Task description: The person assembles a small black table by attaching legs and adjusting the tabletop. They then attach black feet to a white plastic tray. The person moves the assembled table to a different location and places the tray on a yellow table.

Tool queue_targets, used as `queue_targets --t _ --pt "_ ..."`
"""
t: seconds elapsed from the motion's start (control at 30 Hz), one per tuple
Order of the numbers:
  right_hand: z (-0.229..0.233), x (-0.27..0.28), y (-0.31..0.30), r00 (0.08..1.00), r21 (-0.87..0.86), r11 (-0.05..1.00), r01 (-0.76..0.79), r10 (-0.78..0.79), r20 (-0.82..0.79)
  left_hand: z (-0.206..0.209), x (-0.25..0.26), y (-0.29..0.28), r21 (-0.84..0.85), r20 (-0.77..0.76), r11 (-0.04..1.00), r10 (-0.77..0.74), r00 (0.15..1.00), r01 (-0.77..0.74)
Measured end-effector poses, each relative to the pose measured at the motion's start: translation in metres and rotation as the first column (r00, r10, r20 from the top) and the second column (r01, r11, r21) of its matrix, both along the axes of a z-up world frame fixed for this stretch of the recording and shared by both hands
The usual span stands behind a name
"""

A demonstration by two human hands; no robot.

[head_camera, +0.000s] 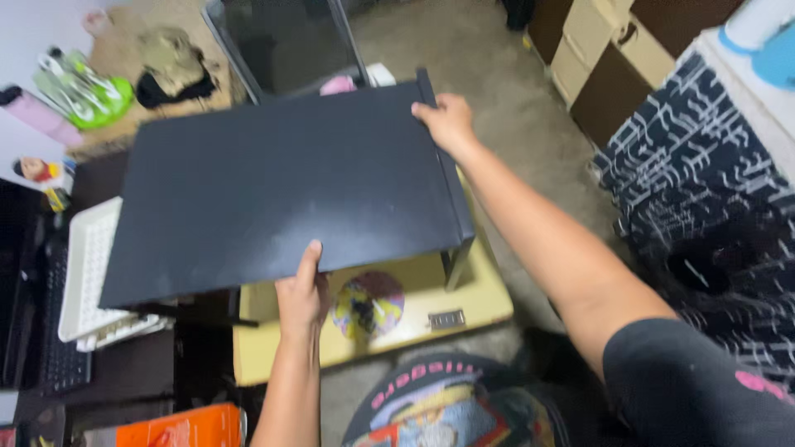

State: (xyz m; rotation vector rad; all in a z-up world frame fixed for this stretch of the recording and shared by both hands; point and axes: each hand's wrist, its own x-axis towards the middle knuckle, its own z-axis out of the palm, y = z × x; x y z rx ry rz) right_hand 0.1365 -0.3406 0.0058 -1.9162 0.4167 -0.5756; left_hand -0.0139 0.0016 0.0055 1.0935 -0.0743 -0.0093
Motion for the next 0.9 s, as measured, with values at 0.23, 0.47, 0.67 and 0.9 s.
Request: queue_targets --t 0.23,0.47,0.67,0.9 --pt "0.016 -0.016 0.011 0.981 0.291 0.937 -0.194 0.178 0.081 -0.005 0.006 -0.001 -0.074 -0.083 0.997 -0.016 0.996 0.010" --pt "0.013 -0.014 0.009 0.971 0.397 0.886 -0.238 0.202 0.130 -0.024 0.013 0.001 -0.084 -0.090 0.996 -0.012 0.996 0.005" --pt "0.002 -0.005 0.004 0.953 0.374 0.879 -0.295 0.243 0.181 -0.027 0.009 0.007 0.010 -0.252 1.000 0.020 0.967 -0.018" --pt "0.008 -0.065 -0.006 0.958 0.240 0.951 -0.195 0.133 0.254 -0.011 0.004 0.000 -0.066 -0.075 0.997 -0.049 0.996 0.044"
